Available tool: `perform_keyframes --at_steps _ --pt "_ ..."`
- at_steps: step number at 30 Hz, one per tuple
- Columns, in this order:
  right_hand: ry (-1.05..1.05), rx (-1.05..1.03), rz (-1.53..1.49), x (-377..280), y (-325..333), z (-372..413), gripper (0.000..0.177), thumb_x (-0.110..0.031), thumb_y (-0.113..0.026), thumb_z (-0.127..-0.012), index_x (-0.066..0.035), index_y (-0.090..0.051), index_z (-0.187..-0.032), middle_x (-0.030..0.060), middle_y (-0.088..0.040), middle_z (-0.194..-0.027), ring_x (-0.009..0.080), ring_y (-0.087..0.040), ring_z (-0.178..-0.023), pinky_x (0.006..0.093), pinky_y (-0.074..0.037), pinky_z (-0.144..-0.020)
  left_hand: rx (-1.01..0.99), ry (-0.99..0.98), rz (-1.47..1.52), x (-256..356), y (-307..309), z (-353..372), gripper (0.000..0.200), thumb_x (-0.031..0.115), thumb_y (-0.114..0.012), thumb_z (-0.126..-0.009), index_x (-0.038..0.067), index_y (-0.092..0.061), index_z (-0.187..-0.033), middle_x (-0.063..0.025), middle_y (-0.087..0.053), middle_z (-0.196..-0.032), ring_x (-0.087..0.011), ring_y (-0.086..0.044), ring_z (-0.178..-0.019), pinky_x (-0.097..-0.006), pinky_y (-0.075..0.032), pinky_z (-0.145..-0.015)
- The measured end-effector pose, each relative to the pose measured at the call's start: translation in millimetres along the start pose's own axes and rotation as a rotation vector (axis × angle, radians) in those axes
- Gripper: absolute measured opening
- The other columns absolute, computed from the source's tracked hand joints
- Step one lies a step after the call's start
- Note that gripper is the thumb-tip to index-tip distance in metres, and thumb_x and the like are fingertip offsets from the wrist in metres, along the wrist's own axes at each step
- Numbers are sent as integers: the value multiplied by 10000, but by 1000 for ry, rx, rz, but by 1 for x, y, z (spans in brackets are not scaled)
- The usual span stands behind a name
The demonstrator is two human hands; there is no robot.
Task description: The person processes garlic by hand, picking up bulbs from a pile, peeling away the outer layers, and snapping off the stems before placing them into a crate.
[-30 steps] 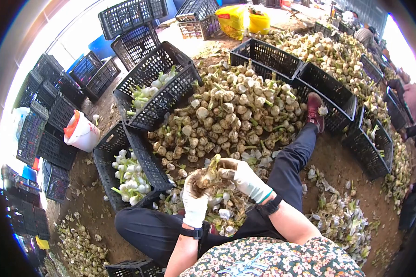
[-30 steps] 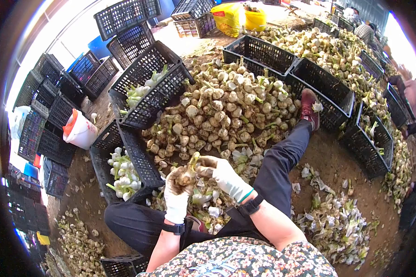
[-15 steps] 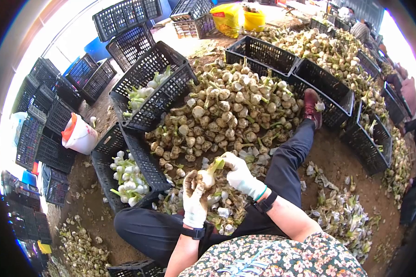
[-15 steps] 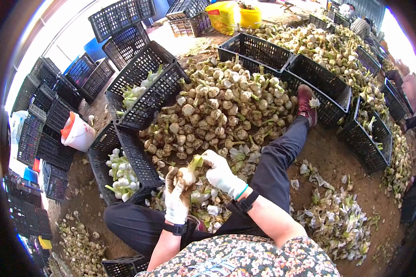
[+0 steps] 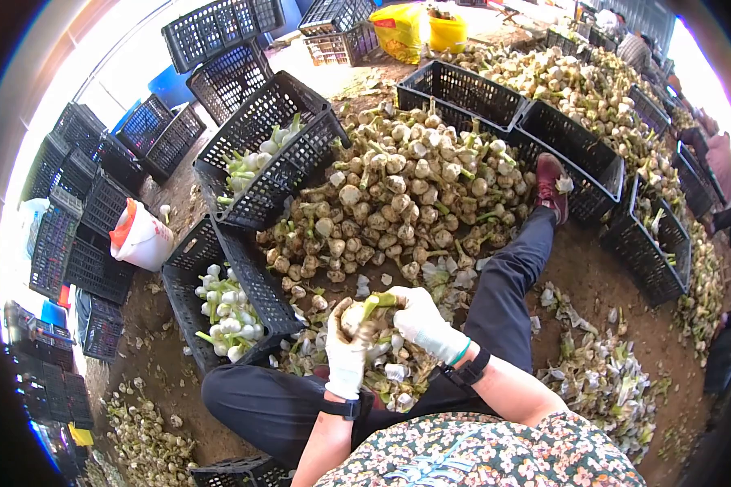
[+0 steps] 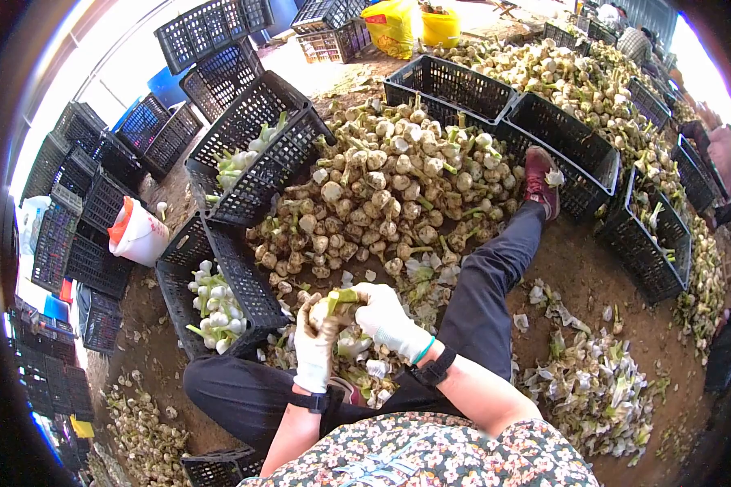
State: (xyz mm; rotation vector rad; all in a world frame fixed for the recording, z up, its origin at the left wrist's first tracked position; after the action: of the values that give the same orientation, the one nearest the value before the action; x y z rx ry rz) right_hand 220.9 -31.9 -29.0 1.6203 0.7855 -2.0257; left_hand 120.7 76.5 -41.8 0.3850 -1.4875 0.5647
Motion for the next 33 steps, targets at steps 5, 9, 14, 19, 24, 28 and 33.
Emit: perform_keyframes --at_steps 5,9,14,19,24,28,33 --pt "-229 147 -774 61 16 -12 172 -88 -656 -906 -13 -682 -1058 55 -699 -930 156 -640 -757 314 -535 -684 -85 74 233 13 -2 -1 678 110 -790 -816 41 -438 -1391 -94 -596 -1224 -183 -612 -1066 -268 -529 -877" --pt "-181 63 513 69 66 -31 322 -175 -677 -881 -15 -647 -1159 147 -694 -991 301 -666 -904 376 -528 -791 -152 138 467 14 -1 2 728 -10 -732 -816 58 -388 -1453 -70 -565 -1286 -186 -595 -1112 -253 -527 -873" --pt "408 -171 684 -63 -10 8 350 -153 -701 -808 -7 -671 -1126 178 -671 -1044 314 -656 -969 355 -522 -850 -179 -24 38 13 -4 3 803 -82 -693 -762 53 -358 -1479 -87 -465 -1366 -189 -496 -1224 -296 -450 -1002" --pt "462 -222 1060 -68 -34 15 203 -117 -631 -735 -38 -683 -914 152 -638 -870 357 -639 -815 433 -521 -717 -128 -77 -96 17 -4 4 851 -149 -652 -677 49 -384 -1460 -92 -428 -1342 -218 -457 -1261 -321 -397 -1070" --pt "485 -277 1143 -66 -44 18 174 -106 -617 -695 -31 -641 -851 161 -620 -829 366 -627 -777 444 -512 -687 -110 -92 -74 17 -3 8 833 -143 -667 -685 51 -386 -1445 -85 -437 -1321 -207 -464 -1242 -318 -414 -1053" --pt "534 -242 1180 -64 -45 19 192 -134 -642 -684 -25 -631 -842 166 -612 -820 359 -628 -766 438 -506 -673 -173 57 25 13 -11 11 752 -134 -655 -718 55 -409 -1403 -62 -478 -1249 -181 -503 -1174 -314 -436 -1027" --pt "519 -108 949 -70 -29 12 213 -141 -649 -686 -19 -616 -857 170 -600 -836 364 -618 -803 430 -496 -699 -17 -7 288 16 -2 8 633 -53 -674 -797 47 -428 -1372 -73 -494 -1299 -166 -519 -1163 -298 -466 -982"
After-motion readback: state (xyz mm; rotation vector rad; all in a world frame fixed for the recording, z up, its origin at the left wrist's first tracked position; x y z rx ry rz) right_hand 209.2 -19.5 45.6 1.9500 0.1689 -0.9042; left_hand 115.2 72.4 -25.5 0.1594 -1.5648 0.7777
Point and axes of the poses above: each hand's wrist, its own z-axis away from the middle knuckle, its own y-axis out of the back of the hand, x = y × z, the point moved 10 cm from there along -z, towards the middle knuckle
